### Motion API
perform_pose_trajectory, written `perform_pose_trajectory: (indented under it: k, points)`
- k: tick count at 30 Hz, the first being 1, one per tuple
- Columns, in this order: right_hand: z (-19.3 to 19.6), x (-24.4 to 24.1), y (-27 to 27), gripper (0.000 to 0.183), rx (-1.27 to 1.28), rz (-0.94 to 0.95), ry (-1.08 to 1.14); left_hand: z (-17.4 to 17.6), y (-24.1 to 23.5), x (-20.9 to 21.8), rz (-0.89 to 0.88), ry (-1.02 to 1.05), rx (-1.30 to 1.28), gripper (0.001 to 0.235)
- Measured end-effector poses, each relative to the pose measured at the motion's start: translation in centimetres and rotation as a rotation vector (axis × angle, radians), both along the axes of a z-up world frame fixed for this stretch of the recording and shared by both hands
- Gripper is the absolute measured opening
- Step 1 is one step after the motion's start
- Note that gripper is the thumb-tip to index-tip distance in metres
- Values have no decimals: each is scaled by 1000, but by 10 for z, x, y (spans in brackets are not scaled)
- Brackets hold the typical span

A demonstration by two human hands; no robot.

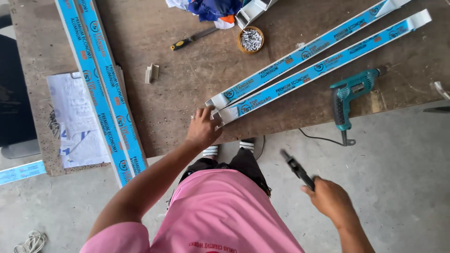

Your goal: Assemble aluminum frames by drilling holes and installing rivets

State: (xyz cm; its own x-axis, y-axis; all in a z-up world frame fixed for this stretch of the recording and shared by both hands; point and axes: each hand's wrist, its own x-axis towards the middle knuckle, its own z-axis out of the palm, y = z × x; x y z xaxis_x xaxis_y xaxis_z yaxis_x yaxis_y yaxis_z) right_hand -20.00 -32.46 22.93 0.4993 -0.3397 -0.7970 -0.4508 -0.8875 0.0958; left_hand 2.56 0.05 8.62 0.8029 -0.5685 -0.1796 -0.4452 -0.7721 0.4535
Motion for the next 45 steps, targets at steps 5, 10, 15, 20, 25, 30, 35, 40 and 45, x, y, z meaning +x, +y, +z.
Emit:
perform_pose_trajectory:
  k: [5, 10, 15, 20, 25, 30, 35, 40, 45]
  points:
    - [-19, -25, -72, 39, -93, -55, 37, 5, -67, 87, 75, -275, -369, 21]
    - [28, 23, -74, 51, 10, -423, -209, -34, -177, 223, 50, -495, -232, 19]
    - [-62, 19, -120, 42, 209, -616, -915, -56, -205, 262, -5, -341, 202, 28]
    - [-58, 82, -118, 54, 746, -583, -1077, -19, -196, 235, 83, -258, 194, 24]
    - [-104, 126, -115, 41, 1233, -664, -1174, -17, -195, 233, 86, -345, 220, 21]
    - [-90, 156, -103, 51, 1498, -721, -1008, -43, -192, 242, 282, -257, -92, 19]
    - [-89, 171, -96, 58, 1702, -692, -880, 47, -236, 171, 499, 64, -1003, 17]
    - [-94, 178, -99, 60, 1831, -652, -761, 151, -284, 59, 467, 382, -1670, 19]
    - [-102, 182, -105, 57, 1872, -577, -699, 160, -285, 39, 507, 274, -1700, 16]
